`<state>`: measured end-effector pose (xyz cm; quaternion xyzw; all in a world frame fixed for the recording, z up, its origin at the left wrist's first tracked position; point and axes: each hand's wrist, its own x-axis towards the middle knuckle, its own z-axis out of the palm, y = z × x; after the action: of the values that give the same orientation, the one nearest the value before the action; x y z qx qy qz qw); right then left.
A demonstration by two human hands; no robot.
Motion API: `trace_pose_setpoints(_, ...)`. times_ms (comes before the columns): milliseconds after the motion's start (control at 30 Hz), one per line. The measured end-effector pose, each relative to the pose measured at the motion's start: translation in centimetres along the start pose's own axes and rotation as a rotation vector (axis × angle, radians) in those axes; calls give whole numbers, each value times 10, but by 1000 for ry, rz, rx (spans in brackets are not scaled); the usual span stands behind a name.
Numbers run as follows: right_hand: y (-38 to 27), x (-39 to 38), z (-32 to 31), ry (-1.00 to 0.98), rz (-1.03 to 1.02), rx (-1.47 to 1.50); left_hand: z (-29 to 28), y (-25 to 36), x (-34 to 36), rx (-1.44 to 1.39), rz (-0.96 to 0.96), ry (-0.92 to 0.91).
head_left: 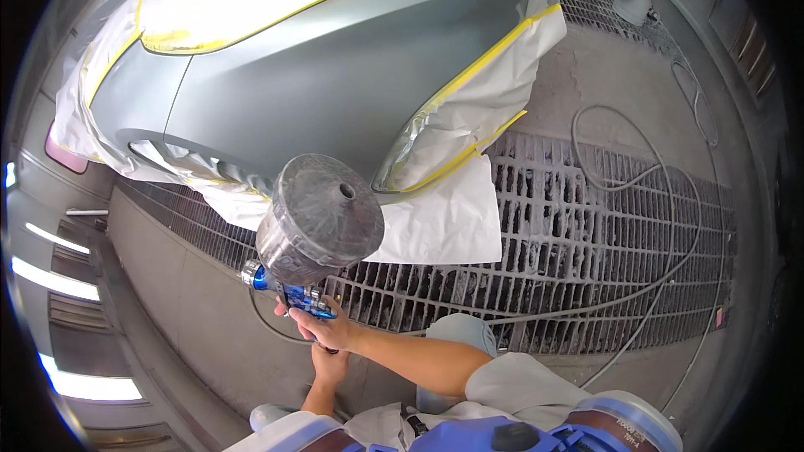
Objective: The person uses a blue spray gun to apply paint to a car's rear quarter panel and wheel arch. The vehicle is masked with plastic and tape. The person moves around the vehicle, spraying in overlapping passes and occasionally touching the surface to check coverage.
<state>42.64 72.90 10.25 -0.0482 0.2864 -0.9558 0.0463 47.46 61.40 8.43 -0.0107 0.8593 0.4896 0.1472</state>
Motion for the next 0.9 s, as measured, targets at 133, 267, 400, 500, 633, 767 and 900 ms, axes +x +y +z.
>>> trace_pose_setpoints(133,-2,-6,4,-36,-24,-12,-1,3,-7,-75,-47,-30)
trace_pose_setpoints(267,-5,-12,-2,-108,-65,99,4,8,-19,-215,-137,-135)
trace_pose_setpoints(400,-12,-22,-4,-65,-6,-121,6,16,-25,-348,-168,-268)
trace_pose_setpoints(500,-22,-35,13,160,-47,-281,-7,24,-29,-453,-99,-513)
trace_pose_setpoints(633,-51,-62,31,240,-184,-393,-19,26,-33,-724,32,-772)
trace_pose_setpoints(767,-69,-87,54,359,-201,-443,-9,25,-36,-673,37,-806)
trace_pose_setpoints(900,-88,-108,63,415,-135,-475,3,40,-35,-692,173,-965)
